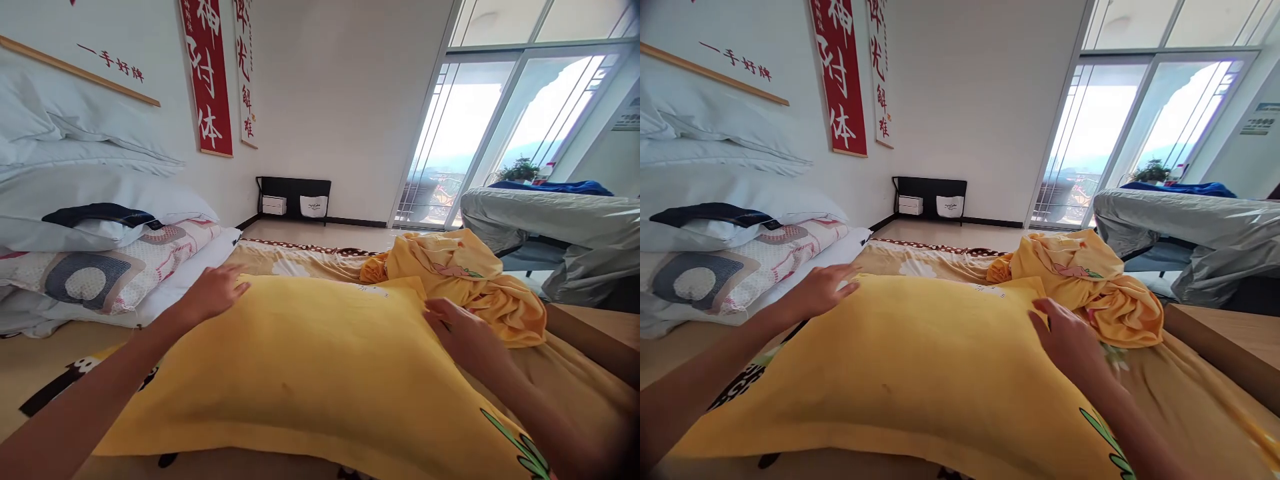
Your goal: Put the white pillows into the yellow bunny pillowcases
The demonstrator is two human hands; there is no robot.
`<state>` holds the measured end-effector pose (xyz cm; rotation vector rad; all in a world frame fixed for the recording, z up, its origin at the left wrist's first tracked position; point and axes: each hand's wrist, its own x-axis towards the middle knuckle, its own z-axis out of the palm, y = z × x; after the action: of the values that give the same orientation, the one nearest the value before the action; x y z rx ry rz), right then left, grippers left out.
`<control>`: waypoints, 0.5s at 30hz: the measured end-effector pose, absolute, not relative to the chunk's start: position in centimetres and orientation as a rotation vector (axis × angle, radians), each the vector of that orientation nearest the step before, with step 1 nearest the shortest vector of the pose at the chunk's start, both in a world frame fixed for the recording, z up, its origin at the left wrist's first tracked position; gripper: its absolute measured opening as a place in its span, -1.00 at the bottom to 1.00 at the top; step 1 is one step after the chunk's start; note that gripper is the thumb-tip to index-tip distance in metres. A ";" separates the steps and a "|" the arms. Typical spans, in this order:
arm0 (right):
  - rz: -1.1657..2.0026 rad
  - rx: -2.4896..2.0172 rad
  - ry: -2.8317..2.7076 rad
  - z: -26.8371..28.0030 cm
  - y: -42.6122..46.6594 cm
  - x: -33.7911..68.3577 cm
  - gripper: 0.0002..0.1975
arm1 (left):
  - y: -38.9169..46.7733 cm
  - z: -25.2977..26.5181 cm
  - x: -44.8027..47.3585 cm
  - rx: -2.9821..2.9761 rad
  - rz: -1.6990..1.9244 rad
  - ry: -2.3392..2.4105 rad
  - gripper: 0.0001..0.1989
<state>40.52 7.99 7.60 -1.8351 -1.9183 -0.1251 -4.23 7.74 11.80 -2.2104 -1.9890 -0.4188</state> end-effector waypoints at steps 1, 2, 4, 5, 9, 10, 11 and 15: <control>-0.148 -1.779 -1.984 9.4 9.9 37.7 -0.64 | 10.0 14.0 -1.3 -2.236 -0.365 -1.953 -0.47; -0.155 -1.721 -2.051 10.8 11.7 34.8 -0.62 | 12.1 15.6 1.3 -2.268 -0.360 -1.908 -0.48; -0.126 -1.655 -2.121 12.3 14.7 29.5 -0.57 | 15.5 16.9 5.5 -2.316 -0.470 -1.853 -0.50; -0.103 -1.654 -2.120 12.0 15.9 27.4 -0.55 | 16.7 16.4 7.0 -2.336 -0.491 -1.842 -0.49; 0.039 -1.703 -2.217 5.7 18.5 23.7 -0.58 | 18.2 8.8 10.5 -2.410 -0.464 -1.947 -0.49; 0.081 -1.720 -2.240 3.7 18.8 23.8 -0.57 | 18.2 6.5 10.8 -2.433 -0.423 -1.997 -0.51; 0.111 -1.735 -2.251 2.0 19.1 24.1 -0.57 | 18.3 4.4 11.0 -2.450 -0.390 -2.037 -0.52; 0.174 -1.736 -2.278 -1.0 20.8 27.3 -0.53 | 20.2 1.1 8.8 -2.457 -0.359 -2.136 -0.50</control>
<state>27.33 20.82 -0.98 -1.7362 -2.2775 0.1742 8.84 20.19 1.07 -2.4568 -2.1362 -0.3591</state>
